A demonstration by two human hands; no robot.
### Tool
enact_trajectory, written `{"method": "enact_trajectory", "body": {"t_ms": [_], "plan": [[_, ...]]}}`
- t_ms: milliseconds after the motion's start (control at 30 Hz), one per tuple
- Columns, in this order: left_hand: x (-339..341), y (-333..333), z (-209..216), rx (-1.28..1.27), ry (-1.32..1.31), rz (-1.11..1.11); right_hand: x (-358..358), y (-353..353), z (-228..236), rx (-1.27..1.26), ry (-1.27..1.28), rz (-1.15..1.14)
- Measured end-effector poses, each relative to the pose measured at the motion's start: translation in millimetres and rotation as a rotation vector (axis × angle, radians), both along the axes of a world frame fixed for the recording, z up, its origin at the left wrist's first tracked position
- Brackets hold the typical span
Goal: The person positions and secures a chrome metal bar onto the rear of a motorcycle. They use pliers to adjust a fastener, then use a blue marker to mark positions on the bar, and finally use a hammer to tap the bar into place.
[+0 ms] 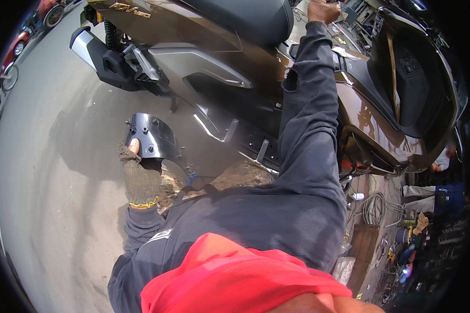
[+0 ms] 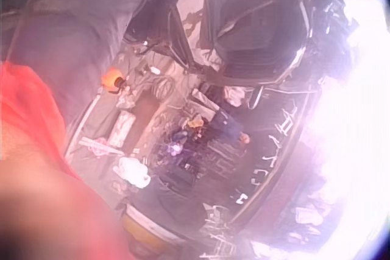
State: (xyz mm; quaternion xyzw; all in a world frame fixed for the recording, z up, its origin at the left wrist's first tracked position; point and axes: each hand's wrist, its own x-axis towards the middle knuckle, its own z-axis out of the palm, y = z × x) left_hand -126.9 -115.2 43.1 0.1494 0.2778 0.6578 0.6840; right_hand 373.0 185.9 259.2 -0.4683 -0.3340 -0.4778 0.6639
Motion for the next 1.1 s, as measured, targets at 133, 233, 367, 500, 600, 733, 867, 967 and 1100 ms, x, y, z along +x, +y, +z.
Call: {"method": "enact_trajectory", "body": {"t_ms": [133,233,367,500,600,733,867,967,1100], "plan": [[-25,4,-10,0.045,0.081,0.142,-81,-121,18,-0.280,-0.184,0.184],[-55,12,-34,0.098,0.581,0.193,-139,-209,-1,-0.588,0.066,0.829],[-78,31,-76,0.372,1.051,0.507,-200,-266,-65,-0.950,0.160,1.632],[-81,40,-82,0.290,0.895,0.419,-277,-277,-156,-1.154,0.425,2.505],[-71,28,-61,0.176,0.716,0.318,-322,-283,-207,-1.113,0.616,2.783],[-60,10,-29,0.039,0.381,0.119,-336,-292,-239,-1.335,0.638,2.599],[-53,6,-28,0.040,0.877,0.163,-325,-286,-257,-1.322,0.579,2.677],[-46,17,-45,0.044,0.496,0.212,-318,-284,-267,-1.285,0.730,2.892],[-57,23,-64,0.029,0.600,0.122,-310,-287,-271,-1.270,1.035,3.040]]}}
